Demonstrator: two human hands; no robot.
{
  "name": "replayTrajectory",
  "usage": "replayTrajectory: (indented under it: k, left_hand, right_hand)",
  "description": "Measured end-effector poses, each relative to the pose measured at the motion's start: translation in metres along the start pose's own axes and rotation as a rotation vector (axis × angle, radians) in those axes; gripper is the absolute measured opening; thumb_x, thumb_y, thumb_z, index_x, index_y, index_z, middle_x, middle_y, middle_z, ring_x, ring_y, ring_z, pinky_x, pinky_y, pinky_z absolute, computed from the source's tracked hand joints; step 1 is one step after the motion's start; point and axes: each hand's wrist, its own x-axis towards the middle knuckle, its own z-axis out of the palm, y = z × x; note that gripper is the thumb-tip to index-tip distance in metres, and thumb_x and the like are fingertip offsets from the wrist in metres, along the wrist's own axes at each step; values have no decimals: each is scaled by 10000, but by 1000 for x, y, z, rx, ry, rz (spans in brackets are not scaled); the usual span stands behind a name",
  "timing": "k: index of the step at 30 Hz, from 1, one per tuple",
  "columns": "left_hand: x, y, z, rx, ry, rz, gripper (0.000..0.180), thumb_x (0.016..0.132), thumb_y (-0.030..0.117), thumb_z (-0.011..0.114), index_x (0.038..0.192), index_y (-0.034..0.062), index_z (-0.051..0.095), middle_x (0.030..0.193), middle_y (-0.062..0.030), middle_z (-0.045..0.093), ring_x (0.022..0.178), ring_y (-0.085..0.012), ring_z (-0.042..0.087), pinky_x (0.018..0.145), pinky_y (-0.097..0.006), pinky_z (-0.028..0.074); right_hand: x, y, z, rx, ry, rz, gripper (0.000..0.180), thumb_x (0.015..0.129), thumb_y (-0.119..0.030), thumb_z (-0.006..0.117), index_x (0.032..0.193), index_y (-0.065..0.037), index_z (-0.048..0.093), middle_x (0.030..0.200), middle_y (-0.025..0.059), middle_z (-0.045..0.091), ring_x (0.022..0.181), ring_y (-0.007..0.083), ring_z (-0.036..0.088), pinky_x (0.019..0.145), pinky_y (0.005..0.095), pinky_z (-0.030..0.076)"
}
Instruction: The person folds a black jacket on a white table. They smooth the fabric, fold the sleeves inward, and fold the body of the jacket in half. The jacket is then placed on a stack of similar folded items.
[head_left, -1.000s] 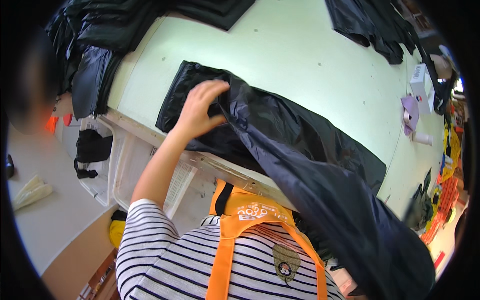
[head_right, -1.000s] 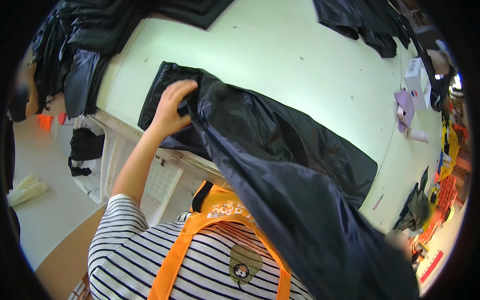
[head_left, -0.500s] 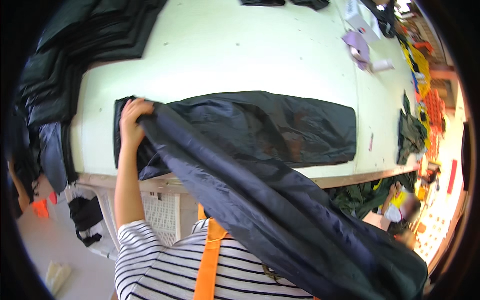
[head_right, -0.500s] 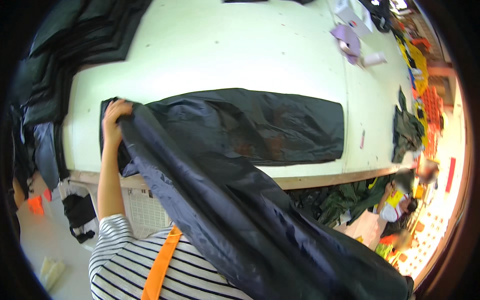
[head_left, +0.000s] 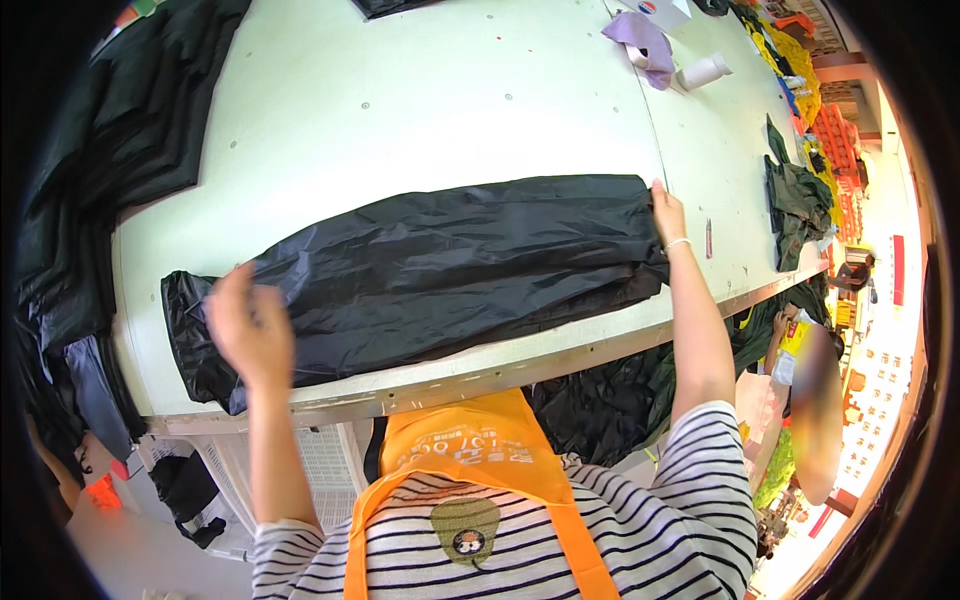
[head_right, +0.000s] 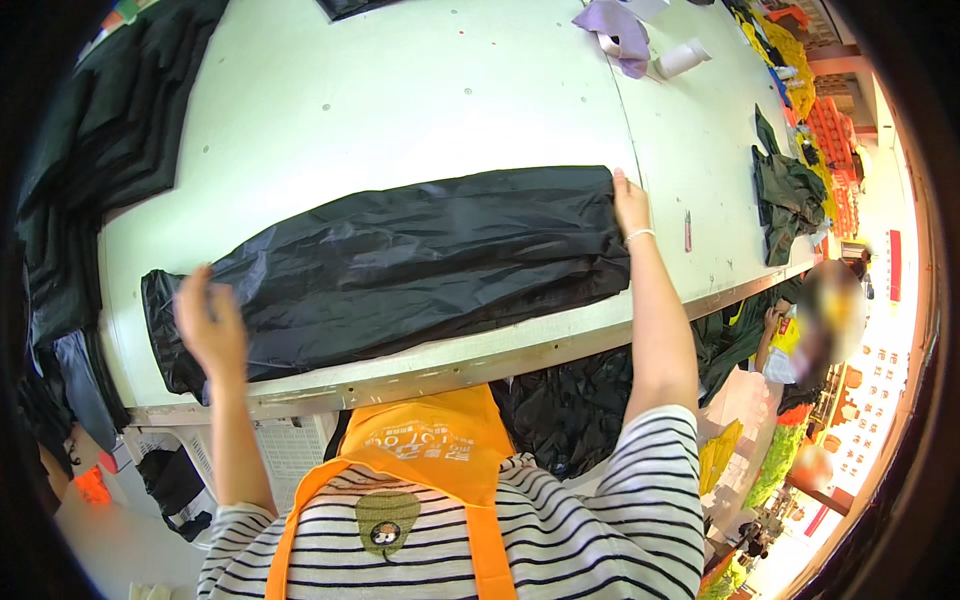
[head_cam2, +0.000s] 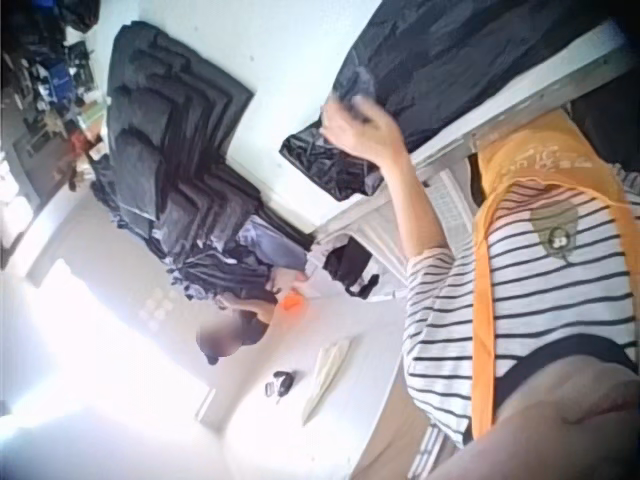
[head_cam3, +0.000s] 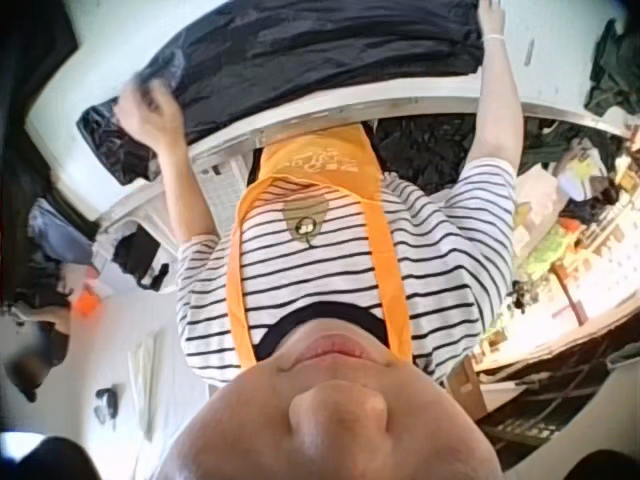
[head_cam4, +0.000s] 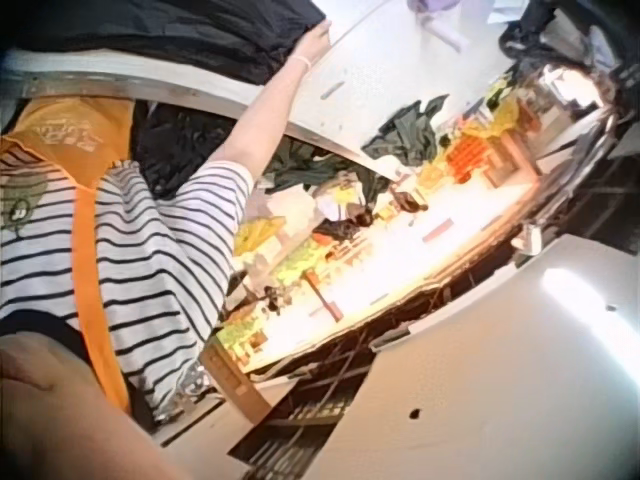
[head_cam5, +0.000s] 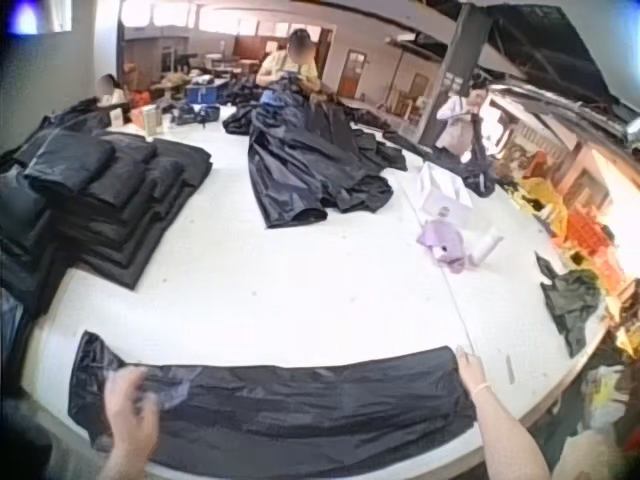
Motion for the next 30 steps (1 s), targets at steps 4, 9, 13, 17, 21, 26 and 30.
replayTrajectory:
  k: [4,9,13,17,21,26,30]
  left_hand:
    - [-43,40,49,441,-558,54,936,651,589,713,1434,213,362,1540,-66,207,1423,-333,125,1093,-616,71]
    - [-55,-12,89,492,-628,122,1010,612,609,703,1455,209,317,1552,-53,176,1418,-340,135,1089,-617,89]
    - [-49,-10,86,475,-679,140,997,632,582,708,1462,209,302,1552,-58,173,1411,-351,158,1085,-618,116]
    - [-35,24,74,392,-631,92,924,697,502,723,1457,179,309,1538,-104,204,1410,-354,171,1097,-586,129]
    - [-35,117,89,129,-596,242,905,680,441,751,1432,134,350,1523,-139,230,1414,-355,167,1107,-567,111]
    - [-68,144,135,176,-810,447,1015,587,565,771,1429,173,360,1533,-168,169,1416,-379,112,1089,-615,85]
    - [-74,119,153,252,-837,488,1028,601,617,731,1444,178,337,1534,-161,170,1416,-368,123,1098,-599,83]
  right_hand:
    - [13,26,48,-253,-144,10,664,944,-524,383,781,54,665,842,257,648,832,420,610,770,461,462]
    - [0,2,70,-477,-217,99,688,910,-598,374,857,12,686,946,247,645,922,418,602,831,471,469]
    - [3,36,29,87,-150,140,621,876,-589,490,941,14,624,894,223,652,855,360,624,810,391,465]
    - [-64,54,-32,-167,-70,173,541,843,-501,609,1005,16,598,833,186,635,794,317,625,746,371,485]
    - [-122,74,-30,213,-196,529,318,826,-248,686,964,25,600,765,146,630,731,252,620,694,340,490]
    - [-132,90,-17,57,13,316,238,801,-125,696,967,16,599,828,126,629,784,194,613,715,327,490]
    - [-120,52,-33,467,197,192,318,901,-293,591,1011,4,612,921,136,644,837,192,608,760,313,477]
